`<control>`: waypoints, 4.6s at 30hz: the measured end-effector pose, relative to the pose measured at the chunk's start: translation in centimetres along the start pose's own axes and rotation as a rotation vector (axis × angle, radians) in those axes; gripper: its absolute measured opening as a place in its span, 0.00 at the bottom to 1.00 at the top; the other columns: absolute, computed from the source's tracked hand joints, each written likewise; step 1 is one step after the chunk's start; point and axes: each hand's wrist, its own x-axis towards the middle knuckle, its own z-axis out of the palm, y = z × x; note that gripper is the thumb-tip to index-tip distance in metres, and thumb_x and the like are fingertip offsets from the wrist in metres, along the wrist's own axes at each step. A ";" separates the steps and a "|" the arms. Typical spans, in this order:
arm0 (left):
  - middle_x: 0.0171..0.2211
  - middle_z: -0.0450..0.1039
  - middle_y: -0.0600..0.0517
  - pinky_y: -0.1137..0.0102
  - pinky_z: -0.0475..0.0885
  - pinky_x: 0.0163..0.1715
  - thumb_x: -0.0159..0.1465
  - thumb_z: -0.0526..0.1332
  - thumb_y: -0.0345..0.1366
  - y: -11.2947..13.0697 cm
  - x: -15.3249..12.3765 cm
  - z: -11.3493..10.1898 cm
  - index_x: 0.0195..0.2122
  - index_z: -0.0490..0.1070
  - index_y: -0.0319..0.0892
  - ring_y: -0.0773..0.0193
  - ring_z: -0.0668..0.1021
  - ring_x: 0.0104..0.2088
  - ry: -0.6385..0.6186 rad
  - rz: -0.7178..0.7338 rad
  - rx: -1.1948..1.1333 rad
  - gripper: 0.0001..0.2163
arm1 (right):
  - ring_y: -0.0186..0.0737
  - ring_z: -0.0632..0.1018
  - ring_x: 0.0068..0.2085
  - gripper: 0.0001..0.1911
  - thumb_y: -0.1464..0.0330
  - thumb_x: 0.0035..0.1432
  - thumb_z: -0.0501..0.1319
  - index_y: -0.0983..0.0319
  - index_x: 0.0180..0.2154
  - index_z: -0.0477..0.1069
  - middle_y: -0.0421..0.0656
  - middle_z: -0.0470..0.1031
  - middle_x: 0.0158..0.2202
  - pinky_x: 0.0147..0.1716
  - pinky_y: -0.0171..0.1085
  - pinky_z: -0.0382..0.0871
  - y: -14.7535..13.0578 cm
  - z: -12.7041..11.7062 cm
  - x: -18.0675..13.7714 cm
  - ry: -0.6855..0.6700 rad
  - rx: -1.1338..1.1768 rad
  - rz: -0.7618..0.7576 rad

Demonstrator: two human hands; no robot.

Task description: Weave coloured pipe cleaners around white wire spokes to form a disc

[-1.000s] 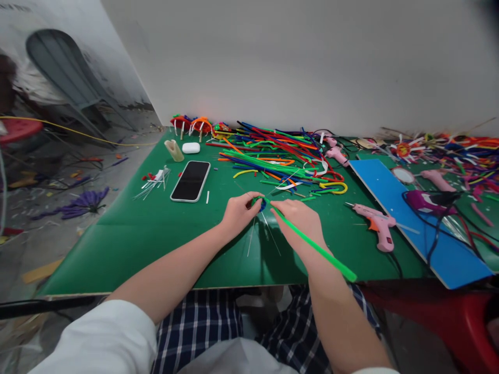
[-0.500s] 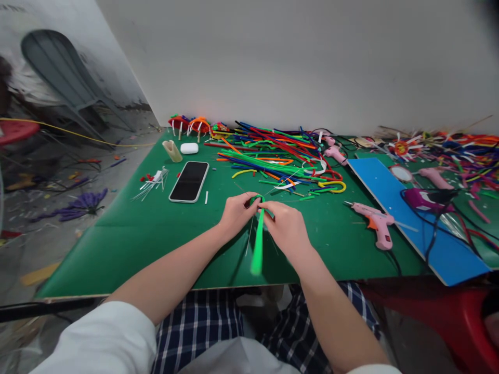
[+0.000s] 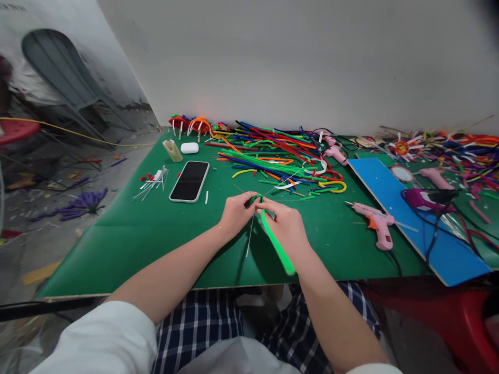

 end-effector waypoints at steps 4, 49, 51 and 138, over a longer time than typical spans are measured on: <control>0.21 0.70 0.54 0.78 0.61 0.22 0.55 0.54 0.38 0.0 0.0 -0.1 0.33 0.72 0.40 0.72 0.67 0.20 0.016 0.012 -0.003 0.11 | 0.40 0.74 0.39 0.13 0.68 0.52 0.54 0.53 0.38 0.72 0.40 0.72 0.44 0.37 0.39 0.67 0.1 0.0 0.1 0.009 0.152 0.010; 0.24 0.70 0.52 0.76 0.68 0.22 0.51 0.60 0.40 1.4 -0.5 -0.9 0.31 0.72 0.36 0.72 0.71 0.21 -0.852 -0.231 -0.476 0.12 | 0.23 0.57 0.13 0.15 0.60 0.39 0.64 0.67 0.20 0.67 0.36 0.63 0.13 0.11 0.28 0.45 7.2 -5.6 2.4 0.287 0.649 0.389; 0.23 0.70 0.52 0.76 0.69 0.23 0.50 0.61 0.39 1.6 -0.5 -1.1 0.29 0.72 0.36 0.72 0.71 0.22 -0.842 -0.234 -0.527 0.10 | 0.23 0.58 0.13 0.16 0.59 0.39 0.64 0.66 0.21 0.67 0.37 0.64 0.14 0.11 0.28 0.46 8.0 -4.8 2.9 0.284 0.668 0.413; 0.22 0.68 0.54 0.75 0.66 0.19 0.47 0.63 0.42 -0.1 0.7 0.1 0.31 0.68 0.37 0.72 0.70 0.19 -0.174 -0.444 -0.922 0.15 | 0.28 0.64 0.21 0.16 0.61 0.45 0.60 0.60 0.37 0.74 0.41 0.71 0.28 0.18 0.30 0.58 4.3 1.6 2.4 0.024 0.672 0.067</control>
